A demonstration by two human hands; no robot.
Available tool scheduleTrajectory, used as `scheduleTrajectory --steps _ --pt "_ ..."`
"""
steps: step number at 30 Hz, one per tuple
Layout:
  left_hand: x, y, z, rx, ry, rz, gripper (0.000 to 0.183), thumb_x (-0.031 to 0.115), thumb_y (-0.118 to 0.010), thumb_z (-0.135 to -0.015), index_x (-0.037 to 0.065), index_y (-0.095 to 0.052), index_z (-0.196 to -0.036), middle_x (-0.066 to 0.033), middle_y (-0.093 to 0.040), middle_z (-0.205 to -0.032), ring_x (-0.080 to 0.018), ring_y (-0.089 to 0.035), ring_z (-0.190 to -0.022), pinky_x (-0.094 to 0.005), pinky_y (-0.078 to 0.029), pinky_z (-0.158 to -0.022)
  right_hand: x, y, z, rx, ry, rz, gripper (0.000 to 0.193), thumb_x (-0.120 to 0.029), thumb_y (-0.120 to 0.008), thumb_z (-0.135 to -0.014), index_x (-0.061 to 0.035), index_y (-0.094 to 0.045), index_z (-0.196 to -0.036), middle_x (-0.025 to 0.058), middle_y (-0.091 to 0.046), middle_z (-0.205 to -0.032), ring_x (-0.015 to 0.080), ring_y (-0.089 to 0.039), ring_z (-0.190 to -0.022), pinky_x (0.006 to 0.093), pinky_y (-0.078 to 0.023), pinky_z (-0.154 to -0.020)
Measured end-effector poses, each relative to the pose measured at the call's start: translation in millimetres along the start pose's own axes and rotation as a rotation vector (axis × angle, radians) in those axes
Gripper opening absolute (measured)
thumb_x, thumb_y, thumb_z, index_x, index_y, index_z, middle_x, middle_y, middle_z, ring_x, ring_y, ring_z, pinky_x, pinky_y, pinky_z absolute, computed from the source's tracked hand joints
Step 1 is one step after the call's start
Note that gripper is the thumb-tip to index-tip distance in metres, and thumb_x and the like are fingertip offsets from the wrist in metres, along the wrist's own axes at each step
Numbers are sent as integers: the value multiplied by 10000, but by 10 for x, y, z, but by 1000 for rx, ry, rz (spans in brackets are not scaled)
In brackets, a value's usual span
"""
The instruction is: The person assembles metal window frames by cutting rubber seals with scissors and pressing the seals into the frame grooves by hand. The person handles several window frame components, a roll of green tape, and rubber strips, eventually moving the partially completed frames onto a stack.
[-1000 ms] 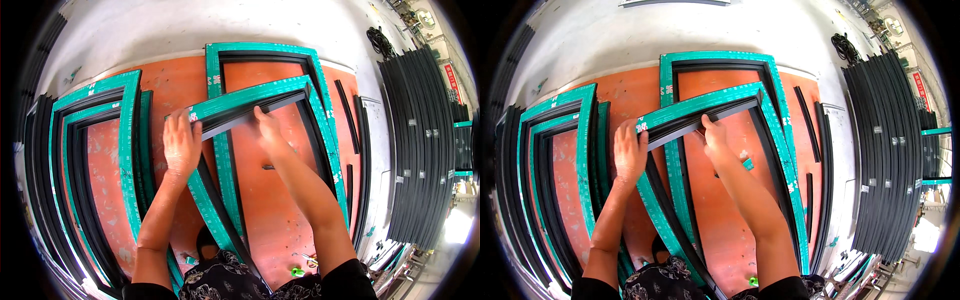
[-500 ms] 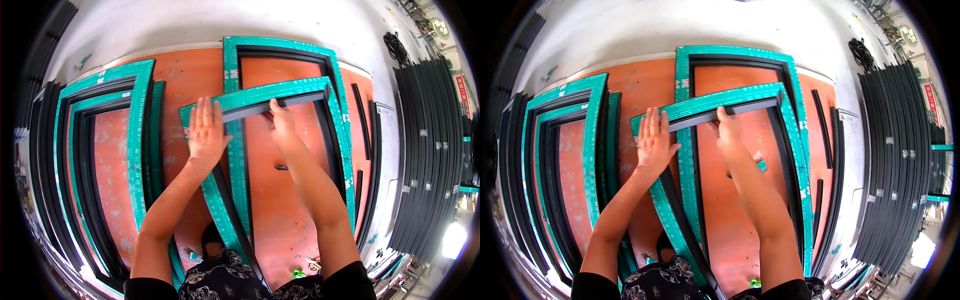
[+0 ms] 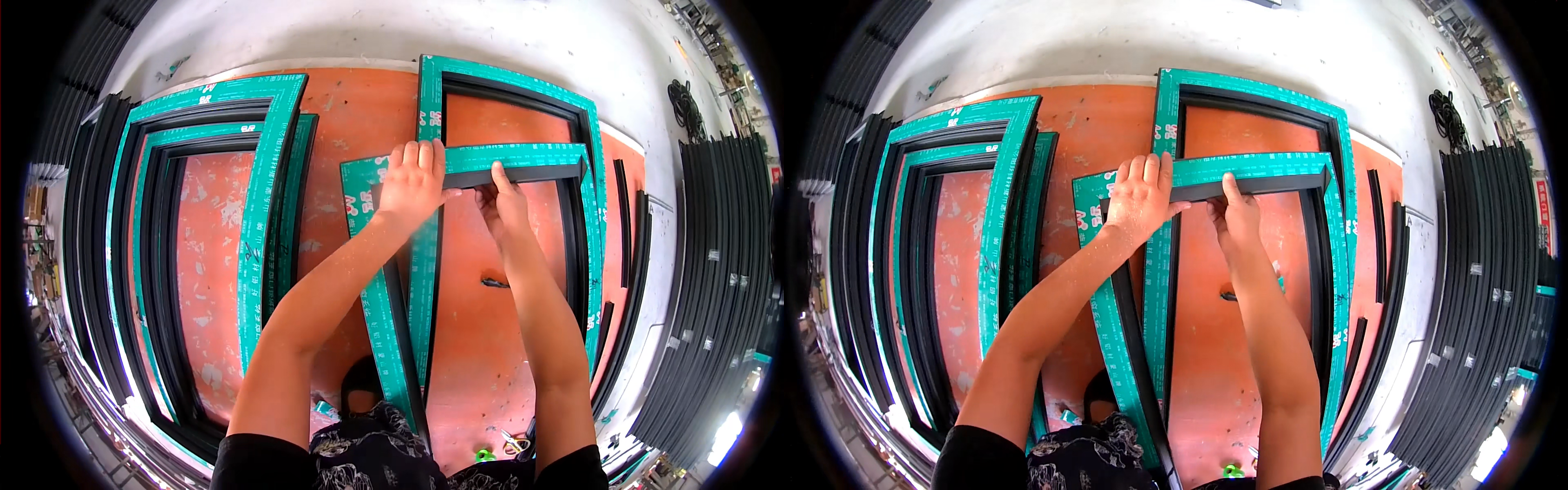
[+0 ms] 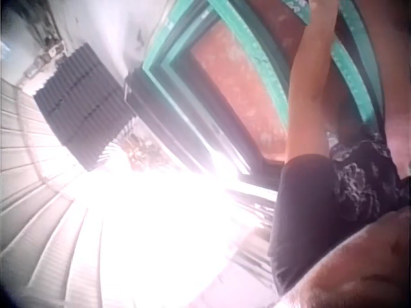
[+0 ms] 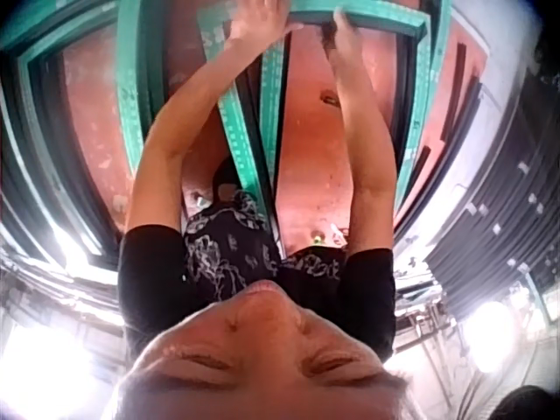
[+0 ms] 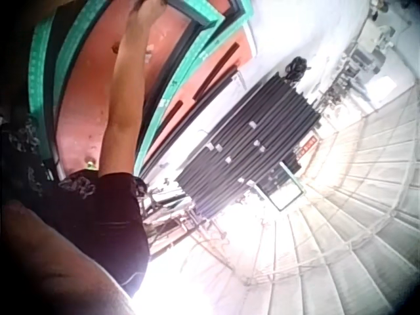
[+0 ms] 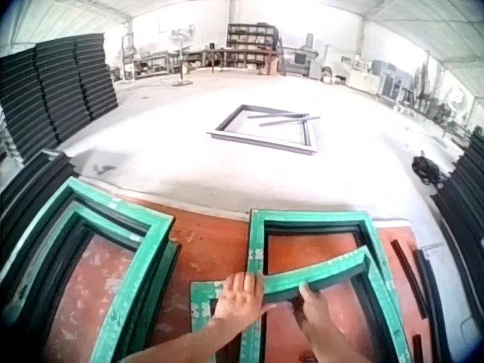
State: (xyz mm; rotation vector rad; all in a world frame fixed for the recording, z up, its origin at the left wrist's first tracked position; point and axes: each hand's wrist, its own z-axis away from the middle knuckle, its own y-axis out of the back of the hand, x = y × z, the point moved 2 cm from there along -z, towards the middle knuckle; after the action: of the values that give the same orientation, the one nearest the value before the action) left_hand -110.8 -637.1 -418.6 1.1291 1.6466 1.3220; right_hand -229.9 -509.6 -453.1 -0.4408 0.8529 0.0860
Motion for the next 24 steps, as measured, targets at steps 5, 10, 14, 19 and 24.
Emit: scheduleTrajectory --steps 5,10,14,19,24 --pt "-55 46 -97 -41 -41 34 825 587 -649 -787 -36 -482 -1302 -142 -511 -1111 -289 -495 -1068 -421 -413 -929 -23 -61 31 125 30 43 352 -302 -677 -906 -18 -566 -1081 41 -616 -872 166 -594 -720 284 -511 -678" --pt "132 -57 -210 118 -81 26 825 580 -711 -702 -3 -510 -1251 -148 -557 -1043 -303 -553 -962 -446 -438 -828 -82 451 372 28 179 190 345 -185 -679 -845 22 -565 -1096 67 -621 -910 167 -608 -804 276 -513 -672" --pt "124 -251 -378 12 -52 -128 747 566 -680 -755 60 -504 -1276 -117 -580 -1133 -286 -561 -1049 -450 -449 -864 -25 1305 1391 -167 107 280 250 -109 -659 -855 9 -586 -1063 82 -648 -855 155 -634 -768 270 -509 -643" --pt "376 -428 -696 208 -160 -322 720 560 -586 -841 101 -434 -1375 -57 -578 -1198 -235 -581 -1093 -431 -484 -900 -538 3116 3007 185 283 1005 181 -110 -653 -847 -6 -664 -995 123 -677 -906 196 -663 -808 311 -517 -743" --pt "1017 -256 -983 -66 -74 -458 527 360 -561 -930 42 -449 -1335 -139 -518 -1302 -329 -488 -1218 -498 -460 -932 -816 5361 4215 710 149 1234 209 -190 -652 -835 -61 -676 -998 113 -694 -907 236 -677 -802 346 -529 -704"
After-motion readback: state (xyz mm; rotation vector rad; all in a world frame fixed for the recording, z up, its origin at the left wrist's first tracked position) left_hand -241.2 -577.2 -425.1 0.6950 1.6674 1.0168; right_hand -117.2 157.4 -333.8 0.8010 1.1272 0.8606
